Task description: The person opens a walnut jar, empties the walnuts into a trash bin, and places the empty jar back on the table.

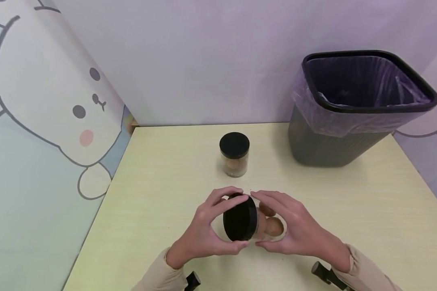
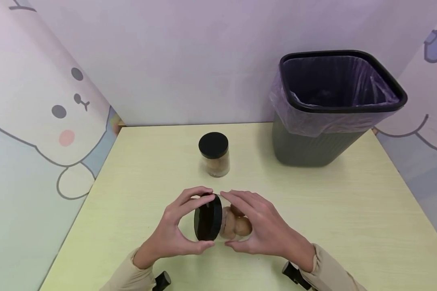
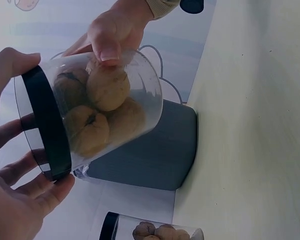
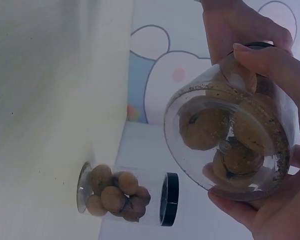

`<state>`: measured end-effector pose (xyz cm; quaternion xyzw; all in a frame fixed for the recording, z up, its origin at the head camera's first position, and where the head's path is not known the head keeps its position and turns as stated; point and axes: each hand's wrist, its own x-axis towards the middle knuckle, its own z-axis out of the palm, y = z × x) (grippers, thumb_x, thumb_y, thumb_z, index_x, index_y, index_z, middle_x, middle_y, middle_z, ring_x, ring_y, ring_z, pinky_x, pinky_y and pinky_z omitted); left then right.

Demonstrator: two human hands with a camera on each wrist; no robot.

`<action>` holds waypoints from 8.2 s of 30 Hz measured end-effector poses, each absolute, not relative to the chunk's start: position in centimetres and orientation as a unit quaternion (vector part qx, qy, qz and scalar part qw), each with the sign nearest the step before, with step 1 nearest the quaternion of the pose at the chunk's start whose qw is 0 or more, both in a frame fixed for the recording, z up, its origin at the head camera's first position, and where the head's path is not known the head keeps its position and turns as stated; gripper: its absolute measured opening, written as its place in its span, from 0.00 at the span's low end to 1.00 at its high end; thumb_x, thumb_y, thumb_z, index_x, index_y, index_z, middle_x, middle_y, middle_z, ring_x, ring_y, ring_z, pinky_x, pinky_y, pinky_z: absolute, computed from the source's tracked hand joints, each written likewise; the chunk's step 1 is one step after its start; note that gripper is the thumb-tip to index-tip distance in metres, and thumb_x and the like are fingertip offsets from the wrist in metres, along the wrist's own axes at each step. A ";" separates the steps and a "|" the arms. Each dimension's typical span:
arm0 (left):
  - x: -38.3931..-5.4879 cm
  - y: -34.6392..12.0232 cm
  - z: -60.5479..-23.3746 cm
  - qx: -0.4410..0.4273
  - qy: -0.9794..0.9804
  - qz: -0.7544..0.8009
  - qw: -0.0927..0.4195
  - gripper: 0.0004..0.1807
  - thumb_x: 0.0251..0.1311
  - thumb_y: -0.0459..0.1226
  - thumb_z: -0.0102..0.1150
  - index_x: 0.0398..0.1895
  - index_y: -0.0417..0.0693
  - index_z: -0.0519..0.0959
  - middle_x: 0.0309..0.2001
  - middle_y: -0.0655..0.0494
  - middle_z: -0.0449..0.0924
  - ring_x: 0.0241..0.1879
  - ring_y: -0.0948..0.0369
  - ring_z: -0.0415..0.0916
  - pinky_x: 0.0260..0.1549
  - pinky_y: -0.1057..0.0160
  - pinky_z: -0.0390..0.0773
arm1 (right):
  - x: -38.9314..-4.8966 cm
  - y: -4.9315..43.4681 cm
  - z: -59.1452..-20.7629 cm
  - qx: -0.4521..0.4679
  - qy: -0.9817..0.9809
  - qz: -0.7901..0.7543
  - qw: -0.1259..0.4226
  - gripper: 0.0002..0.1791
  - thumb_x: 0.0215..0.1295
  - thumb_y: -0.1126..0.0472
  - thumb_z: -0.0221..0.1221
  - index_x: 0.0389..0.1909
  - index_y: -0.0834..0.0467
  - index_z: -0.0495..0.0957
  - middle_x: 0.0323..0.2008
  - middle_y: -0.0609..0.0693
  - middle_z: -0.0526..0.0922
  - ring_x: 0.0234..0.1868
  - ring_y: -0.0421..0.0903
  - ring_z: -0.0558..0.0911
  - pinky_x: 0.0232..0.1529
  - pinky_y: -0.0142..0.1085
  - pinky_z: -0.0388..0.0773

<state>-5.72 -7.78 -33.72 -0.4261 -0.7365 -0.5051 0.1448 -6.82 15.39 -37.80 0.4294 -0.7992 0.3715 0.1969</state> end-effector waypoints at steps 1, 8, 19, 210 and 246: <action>-5.7 -7.8 -33.7 -0.425 -0.737 -0.505 0.146 0.39 0.34 0.36 0.75 0.57 0.41 0.74 0.54 0.43 0.69 0.53 0.52 0.70 0.42 0.63 0.75 | -6.8 15.4 -37.8 0.428 -0.799 0.374 0.196 0.53 0.27 0.50 0.79 0.61 0.64 0.70 0.54 0.51 0.76 0.48 0.45 0.77 0.54 0.27 0.67; -5.3 -7.8 -33.9 -0.414 -0.742 -0.508 0.142 0.40 0.32 0.36 0.77 0.57 0.40 0.74 0.54 0.44 0.71 0.51 0.55 0.72 0.47 0.59 0.75 | -6.3 15.5 -38.1 0.420 -0.798 0.386 0.194 0.51 0.27 0.51 0.78 0.59 0.65 0.71 0.53 0.52 0.77 0.40 0.39 0.77 0.50 0.27 0.68; -5.3 -8.1 -34.6 -0.408 -0.748 -0.502 0.147 0.42 0.33 0.38 0.77 0.59 0.41 0.73 0.58 0.46 0.70 0.54 0.54 0.72 0.49 0.58 0.75 | -6.2 15.2 -37.5 0.423 -0.796 0.374 0.216 0.51 0.25 0.53 0.76 0.58 0.66 0.72 0.51 0.54 0.77 0.38 0.38 0.77 0.49 0.28 0.69; -6.6 -9.8 -35.2 -0.558 -0.728 -0.382 0.111 0.40 0.38 0.29 0.67 0.62 0.50 0.67 0.66 0.42 0.56 0.67 0.47 0.54 0.61 0.53 0.63 | -6.2 15.4 -38.0 0.425 -0.811 0.321 0.243 0.56 0.21 0.46 0.80 0.60 0.63 0.72 0.53 0.51 0.77 0.47 0.47 0.79 0.51 0.32 0.72; -6.2 -10.1 -35.5 -0.504 -0.763 -0.395 0.094 0.40 0.45 0.43 0.71 0.64 0.53 0.66 0.67 0.46 0.56 0.64 0.53 0.58 0.56 0.57 0.69 | -6.0 15.3 -38.1 0.426 -0.812 0.306 0.256 0.56 0.19 0.47 0.80 0.59 0.62 0.73 0.52 0.51 0.78 0.47 0.48 0.80 0.51 0.34 0.73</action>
